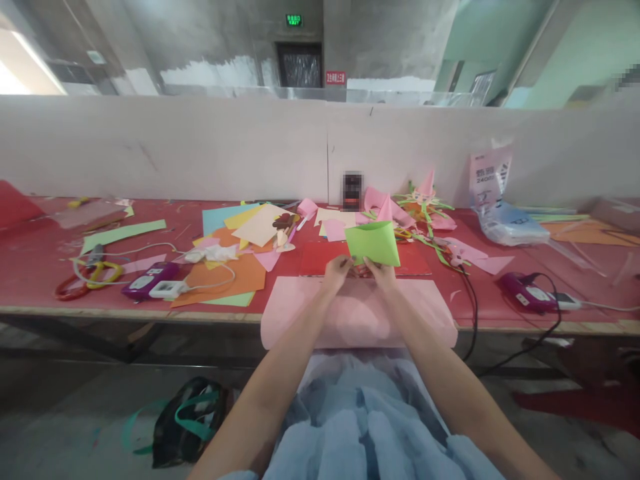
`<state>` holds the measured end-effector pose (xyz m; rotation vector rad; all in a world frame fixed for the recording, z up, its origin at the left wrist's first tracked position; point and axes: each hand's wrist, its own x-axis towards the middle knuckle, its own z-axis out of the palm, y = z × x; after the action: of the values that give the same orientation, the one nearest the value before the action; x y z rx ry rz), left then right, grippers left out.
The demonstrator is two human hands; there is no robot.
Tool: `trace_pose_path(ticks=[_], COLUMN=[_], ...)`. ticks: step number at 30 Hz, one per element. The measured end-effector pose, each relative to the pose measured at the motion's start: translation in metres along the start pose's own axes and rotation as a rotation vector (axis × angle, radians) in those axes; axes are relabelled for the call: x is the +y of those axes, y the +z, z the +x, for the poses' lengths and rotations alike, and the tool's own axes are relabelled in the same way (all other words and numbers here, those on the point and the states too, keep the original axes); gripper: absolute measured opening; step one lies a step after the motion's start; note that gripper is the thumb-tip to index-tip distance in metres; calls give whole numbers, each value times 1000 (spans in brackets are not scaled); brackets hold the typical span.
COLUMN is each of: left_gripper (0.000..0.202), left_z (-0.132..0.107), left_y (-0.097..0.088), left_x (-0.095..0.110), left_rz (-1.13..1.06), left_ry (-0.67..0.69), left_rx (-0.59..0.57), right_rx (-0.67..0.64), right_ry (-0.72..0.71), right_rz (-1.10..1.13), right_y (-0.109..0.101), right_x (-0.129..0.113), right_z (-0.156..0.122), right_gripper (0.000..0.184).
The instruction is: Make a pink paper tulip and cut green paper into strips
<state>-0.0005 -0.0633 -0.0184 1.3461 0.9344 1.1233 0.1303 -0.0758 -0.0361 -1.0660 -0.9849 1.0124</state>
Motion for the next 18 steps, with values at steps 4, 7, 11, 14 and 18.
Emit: trace_pose_path(ticks=[4, 7, 11, 14, 18], left_gripper=[26, 26, 26, 26, 28], left_z=[1, 0, -1, -1, 0], left_y=[0, -1, -1, -1, 1], left_x=[-1, 0, 1, 1, 2], left_rz=[9, 18, 23, 23, 15], left_ry=[14, 31, 18, 19, -14], left_rx=[-7, -7, -3, -10, -27], right_rx=[-10, -16, -15, -11, -3], right_ry=[59, 55, 54, 60, 53], right_rz=[19, 9, 9, 26, 98], right_y=[1, 1, 0, 0, 0], right_x=[-3, -5, -5, -3, 1], right_z=[-2, -3, -3, -2, 0], right_gripper=[37, 35, 33, 32, 29])
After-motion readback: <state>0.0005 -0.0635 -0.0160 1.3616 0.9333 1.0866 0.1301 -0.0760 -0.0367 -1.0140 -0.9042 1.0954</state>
